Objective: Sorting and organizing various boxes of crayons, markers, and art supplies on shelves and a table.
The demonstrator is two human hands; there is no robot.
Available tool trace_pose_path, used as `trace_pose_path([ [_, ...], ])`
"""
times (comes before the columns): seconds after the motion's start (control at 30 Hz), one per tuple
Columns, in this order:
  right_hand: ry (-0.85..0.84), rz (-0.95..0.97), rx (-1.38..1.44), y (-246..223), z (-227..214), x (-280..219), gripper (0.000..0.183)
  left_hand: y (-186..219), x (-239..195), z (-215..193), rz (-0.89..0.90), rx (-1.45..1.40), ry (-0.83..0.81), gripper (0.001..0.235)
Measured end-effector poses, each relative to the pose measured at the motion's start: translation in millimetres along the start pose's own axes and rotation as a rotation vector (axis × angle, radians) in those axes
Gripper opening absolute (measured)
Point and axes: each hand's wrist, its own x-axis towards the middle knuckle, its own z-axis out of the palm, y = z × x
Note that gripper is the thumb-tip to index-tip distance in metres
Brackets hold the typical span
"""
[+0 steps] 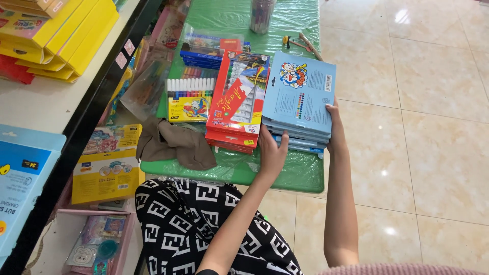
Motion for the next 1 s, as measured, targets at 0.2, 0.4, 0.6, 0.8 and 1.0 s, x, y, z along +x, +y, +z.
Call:
trace_pose_path([
  [0.2, 0.170, 0.009, -0.315, -12.4, -5.4, -19.6, 0.061, 17.2, -15.6, -14.1, 0.028, 0.051, -0.065, 0.091],
  [0.4, 0.257, -0.199, -0.692, -13.2, 19.0, -60.7, 0.060, 81.0, -44.0, -45.8, 0.225, 0.345, -0.040, 0.094],
  [0.6, 0.240, -0.634, -0.940, -41.5, 126.9, -117.7, 0.053, 109.7, -30.8, -101.2, 0.590, 0.532, -0.019, 0.061],
  [0.8, 0.038, -0.838, -0.903, -56.9, 236.1, -136.7, 0.049, 136.4, -9.9, -209.3, 0.555, 0.618, 0.204, 0.049],
  [1.0, -0.324, -0.914, -0.731, -56.2, 361.8, -157.7, 0.043, 155.4, -27.4, -346.5, 0.430, 0.834, 0.533, 0.047],
])
